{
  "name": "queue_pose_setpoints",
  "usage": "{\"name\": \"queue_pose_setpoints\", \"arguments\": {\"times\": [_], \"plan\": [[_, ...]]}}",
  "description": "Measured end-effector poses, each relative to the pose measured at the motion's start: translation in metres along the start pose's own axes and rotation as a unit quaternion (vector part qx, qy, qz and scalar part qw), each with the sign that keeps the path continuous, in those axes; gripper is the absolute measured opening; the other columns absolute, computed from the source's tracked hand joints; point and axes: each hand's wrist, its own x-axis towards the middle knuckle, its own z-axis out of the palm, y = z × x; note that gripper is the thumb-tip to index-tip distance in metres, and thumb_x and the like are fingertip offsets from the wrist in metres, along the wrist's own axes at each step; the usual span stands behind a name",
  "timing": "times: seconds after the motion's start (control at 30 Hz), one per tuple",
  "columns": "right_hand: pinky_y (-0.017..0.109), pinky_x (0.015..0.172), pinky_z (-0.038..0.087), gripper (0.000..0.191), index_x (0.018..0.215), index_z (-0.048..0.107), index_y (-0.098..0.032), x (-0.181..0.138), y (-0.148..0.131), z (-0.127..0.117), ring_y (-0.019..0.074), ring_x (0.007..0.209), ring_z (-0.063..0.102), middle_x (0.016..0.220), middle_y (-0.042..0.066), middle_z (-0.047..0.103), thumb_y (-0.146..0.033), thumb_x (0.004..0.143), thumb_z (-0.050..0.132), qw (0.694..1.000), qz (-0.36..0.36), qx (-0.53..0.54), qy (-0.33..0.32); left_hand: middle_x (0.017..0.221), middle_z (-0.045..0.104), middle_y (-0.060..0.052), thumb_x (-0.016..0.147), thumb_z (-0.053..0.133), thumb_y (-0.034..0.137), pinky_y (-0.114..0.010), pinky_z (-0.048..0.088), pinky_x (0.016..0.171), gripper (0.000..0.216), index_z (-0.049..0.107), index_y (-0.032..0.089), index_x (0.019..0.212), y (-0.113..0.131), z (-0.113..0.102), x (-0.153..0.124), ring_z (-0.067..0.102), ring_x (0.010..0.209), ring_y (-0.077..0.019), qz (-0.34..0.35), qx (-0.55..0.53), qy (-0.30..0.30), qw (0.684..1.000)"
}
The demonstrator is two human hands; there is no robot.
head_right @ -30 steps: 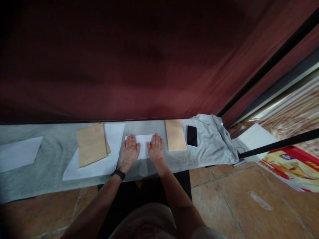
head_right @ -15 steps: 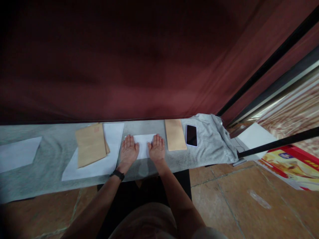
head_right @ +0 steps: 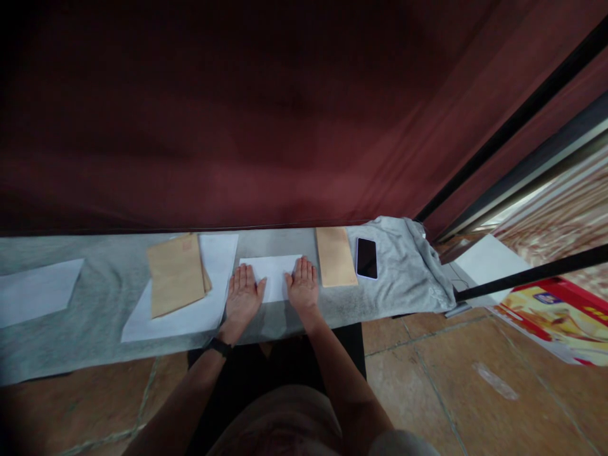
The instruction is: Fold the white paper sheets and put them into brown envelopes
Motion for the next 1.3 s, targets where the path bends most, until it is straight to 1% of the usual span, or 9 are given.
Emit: {"name": "queue_pose_setpoints", "arguments": {"times": [0.17,0.3,0.5,0.7,0.8,0.9,1.0,1.13,1.3], "plan": [[0.050,0.121,0.032,0.064,0.156,0.034,0.000,-0.002,0.001,-0.005,0.0323,0.149,0.038,0.159,0.026,0.039,-0.041,0.108,0.039,1.000,0.002,0.000,-0.024,0.162,0.031,-0.029,0.103,0.032,0.048,-0.056,0.026,0.124,0.073,0.032,-0.004,0.155,-0.001,-0.004,-0.010,0.027,0.154,-0.0357,0.008,0.002,0.001,1.000],[0.051,0.120,0.032,0.062,0.156,0.035,0.000,-0.005,0.002,-0.005,0.0325,0.149,0.038,0.159,0.026,0.040,-0.041,0.108,0.037,1.000,0.001,0.000,-0.010,0.162,0.032,-0.028,0.104,0.033,0.049,-0.057,0.027,0.124,0.072,0.031,-0.001,0.156,-0.001,-0.008,-0.018,0.026,0.154,-0.0356,0.010,-0.005,0.008,1.000],[0.050,0.120,0.032,0.063,0.155,0.035,0.001,-0.009,0.005,-0.006,0.0328,0.148,0.039,0.158,0.027,0.041,-0.040,0.108,0.039,1.000,-0.003,-0.006,-0.008,0.162,0.033,-0.027,0.103,0.035,0.049,-0.055,0.027,0.124,0.073,0.033,-0.001,0.156,-0.003,-0.009,-0.025,0.028,0.154,-0.0353,0.008,0.005,0.004,1.000],[0.052,0.119,0.033,0.061,0.155,0.037,0.001,-0.016,0.007,-0.010,0.0332,0.148,0.040,0.157,0.027,0.041,-0.037,0.107,0.039,1.000,-0.001,-0.003,-0.006,0.161,0.032,-0.029,0.102,0.036,0.046,-0.054,0.026,0.125,0.072,0.035,-0.005,0.153,-0.004,-0.010,-0.030,0.029,0.153,-0.0359,0.012,0.006,0.010,1.000],[0.052,0.118,0.034,0.060,0.154,0.037,0.000,-0.019,0.007,-0.013,0.0328,0.148,0.039,0.158,0.027,0.041,-0.035,0.106,0.039,1.000,-0.002,0.001,-0.004,0.161,0.033,-0.027,0.103,0.036,0.044,-0.054,0.026,0.125,0.069,0.037,-0.003,0.153,-0.004,-0.013,-0.033,0.030,0.153,-0.0351,0.018,0.002,0.006,1.000],[0.051,0.119,0.032,0.058,0.154,0.039,0.000,-0.020,0.007,-0.017,0.0320,0.149,0.038,0.158,0.026,0.041,-0.032,0.106,0.040,1.000,0.002,0.005,-0.008,0.160,0.038,-0.023,0.103,0.035,0.042,-0.054,0.025,0.125,0.063,0.042,0.003,0.152,-0.006,-0.017,-0.035,0.031,0.153,-0.0331,0.043,0.012,-0.010,0.999],[0.049,0.120,0.031,0.057,0.153,0.040,0.000,-0.022,0.008,-0.021,0.0314,0.149,0.038,0.158,0.025,0.043,-0.030,0.104,0.041,1.000,0.004,0.016,-0.021,0.159,0.042,-0.019,0.104,0.036,0.040,-0.053,0.025,0.126,0.058,0.047,0.007,0.150,-0.010,-0.021,-0.035,0.032,0.153,-0.0311,0.089,0.022,-0.045,0.995],[0.051,0.119,0.032,0.056,0.152,0.042,-0.002,-0.028,0.009,-0.024,0.0308,0.147,0.040,0.156,0.024,0.045,-0.027,0.103,0.040,0.999,0.001,0.029,-0.026,0.158,0.044,-0.018,0.103,0.038,0.037,-0.049,0.030,0.125,0.054,0.052,0.009,0.147,-0.011,-0.026,-0.035,0.036,0.151,-0.0293,0.141,0.018,-0.094,0.985],[0.047,0.116,0.037,0.050,0.146,0.051,-0.005,-0.034,0.012,-0.032,0.0303,0.139,0.047,0.152,0.020,0.052,-0.025,0.101,0.042,0.998,0.010,0.048,-0.032,0.159,0.043,-0.018,0.102,0.043,0.038,-0.046,0.030,0.125,0.055,0.051,0.010,0.148,0.007,-0.028,-0.039,0.036,0.151,-0.0287,0.180,0.019,-0.121,0.976]]}}
